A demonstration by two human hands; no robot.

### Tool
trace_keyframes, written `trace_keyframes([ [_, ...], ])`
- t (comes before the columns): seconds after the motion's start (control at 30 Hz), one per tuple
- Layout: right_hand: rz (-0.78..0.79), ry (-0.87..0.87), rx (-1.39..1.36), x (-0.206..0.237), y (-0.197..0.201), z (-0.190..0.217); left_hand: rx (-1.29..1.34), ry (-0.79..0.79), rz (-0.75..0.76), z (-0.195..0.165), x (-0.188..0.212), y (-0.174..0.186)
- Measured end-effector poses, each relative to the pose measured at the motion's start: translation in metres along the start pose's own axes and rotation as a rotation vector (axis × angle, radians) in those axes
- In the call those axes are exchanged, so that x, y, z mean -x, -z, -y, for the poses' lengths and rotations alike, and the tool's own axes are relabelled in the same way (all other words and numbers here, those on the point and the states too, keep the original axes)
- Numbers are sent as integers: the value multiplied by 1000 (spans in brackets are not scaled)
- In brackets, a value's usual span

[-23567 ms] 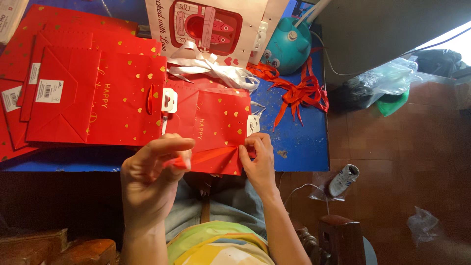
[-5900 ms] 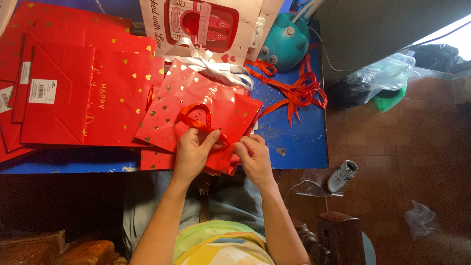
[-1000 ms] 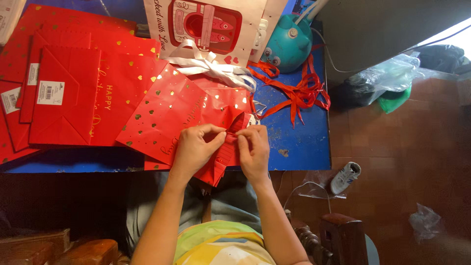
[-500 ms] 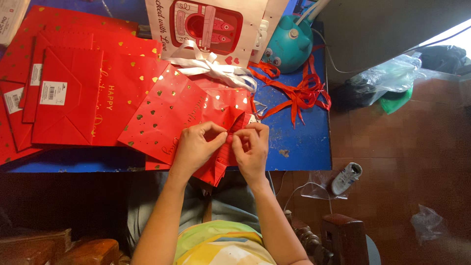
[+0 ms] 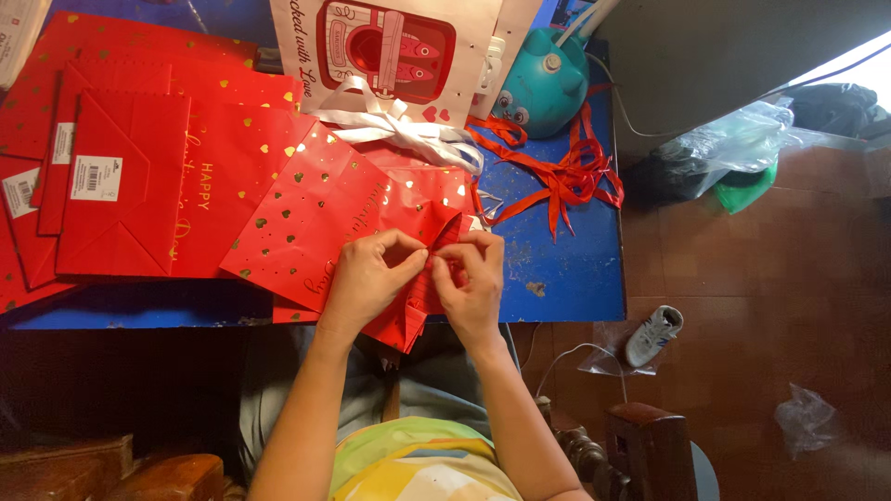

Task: The person sits at a table with a stack of red gift bags and threads a red ribbon handle through the punched holes of each bag, ties the ribbon ends, and sets the finished bag on the stack, repeating the process bag by bag.

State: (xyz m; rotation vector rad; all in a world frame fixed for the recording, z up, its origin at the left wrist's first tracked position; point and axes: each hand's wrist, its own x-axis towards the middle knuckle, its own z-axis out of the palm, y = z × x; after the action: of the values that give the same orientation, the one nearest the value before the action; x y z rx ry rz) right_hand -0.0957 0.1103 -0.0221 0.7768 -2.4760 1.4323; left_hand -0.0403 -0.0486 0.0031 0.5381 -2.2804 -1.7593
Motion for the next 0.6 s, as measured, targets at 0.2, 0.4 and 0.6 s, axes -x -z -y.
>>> trace_keyframes([
  [0.2,-46,8,-80,-3,6,0,13,18,3,-1,0,0],
  [0.4,2,109,36,-2,0,12,16,4,9,0,0,1],
  [0.6,3,-85,-91,-3,0,2,17,-70,-9,0,0,0],
])
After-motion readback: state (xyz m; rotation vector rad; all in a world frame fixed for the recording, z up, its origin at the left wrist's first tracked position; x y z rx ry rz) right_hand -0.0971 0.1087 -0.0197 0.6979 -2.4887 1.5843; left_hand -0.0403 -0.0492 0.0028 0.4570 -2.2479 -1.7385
